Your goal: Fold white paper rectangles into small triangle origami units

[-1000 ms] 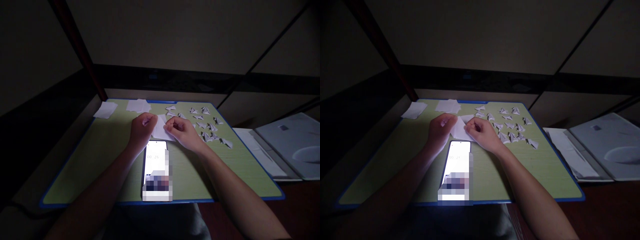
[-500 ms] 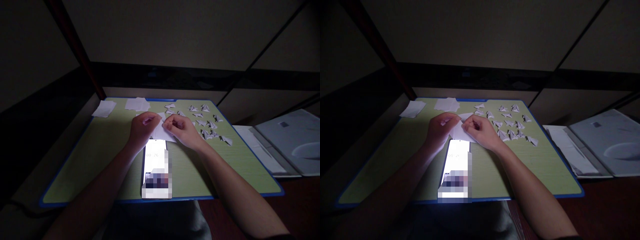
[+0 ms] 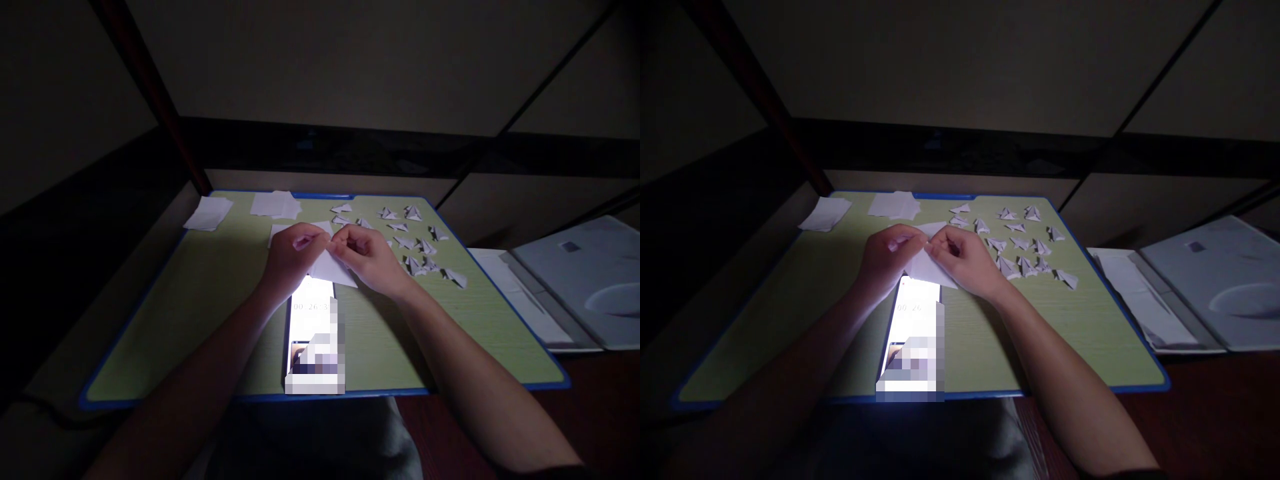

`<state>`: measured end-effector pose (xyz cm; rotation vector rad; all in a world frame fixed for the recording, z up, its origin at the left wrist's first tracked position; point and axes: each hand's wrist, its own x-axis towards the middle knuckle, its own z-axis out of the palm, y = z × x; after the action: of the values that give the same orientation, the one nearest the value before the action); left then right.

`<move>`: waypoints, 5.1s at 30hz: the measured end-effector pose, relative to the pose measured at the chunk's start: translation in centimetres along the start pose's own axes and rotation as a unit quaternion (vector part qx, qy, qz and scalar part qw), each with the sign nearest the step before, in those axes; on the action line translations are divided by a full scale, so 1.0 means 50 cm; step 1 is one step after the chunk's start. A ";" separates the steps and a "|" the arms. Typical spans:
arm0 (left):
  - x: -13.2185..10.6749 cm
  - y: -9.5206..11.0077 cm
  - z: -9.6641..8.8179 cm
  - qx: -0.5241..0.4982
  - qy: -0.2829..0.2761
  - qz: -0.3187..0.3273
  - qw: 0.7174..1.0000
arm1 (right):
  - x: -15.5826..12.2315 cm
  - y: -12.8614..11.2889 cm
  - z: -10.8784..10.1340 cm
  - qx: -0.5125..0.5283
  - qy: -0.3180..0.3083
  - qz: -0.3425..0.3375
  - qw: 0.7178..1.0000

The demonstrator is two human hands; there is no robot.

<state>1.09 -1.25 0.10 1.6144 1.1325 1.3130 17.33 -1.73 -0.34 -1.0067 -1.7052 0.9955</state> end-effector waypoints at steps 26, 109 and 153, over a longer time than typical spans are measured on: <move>0.014 -0.012 -0.012 -0.022 0.048 0.006 0.999 | 0.000 0.000 0.001 -0.003 -0.023 0.009 1.000; -0.003 -0.006 0.006 0.041 0.001 0.066 0.997 | 0.002 -0.005 -0.006 -0.014 0.037 -0.015 0.999; -0.008 -0.006 0.010 0.116 0.036 0.113 0.986 | 0.002 -0.007 -0.001 -0.031 0.071 -0.028 0.997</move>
<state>1.50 -1.54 -0.37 1.9265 1.2096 1.4353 17.29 -1.76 0.05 -1.0393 -1.6451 0.8194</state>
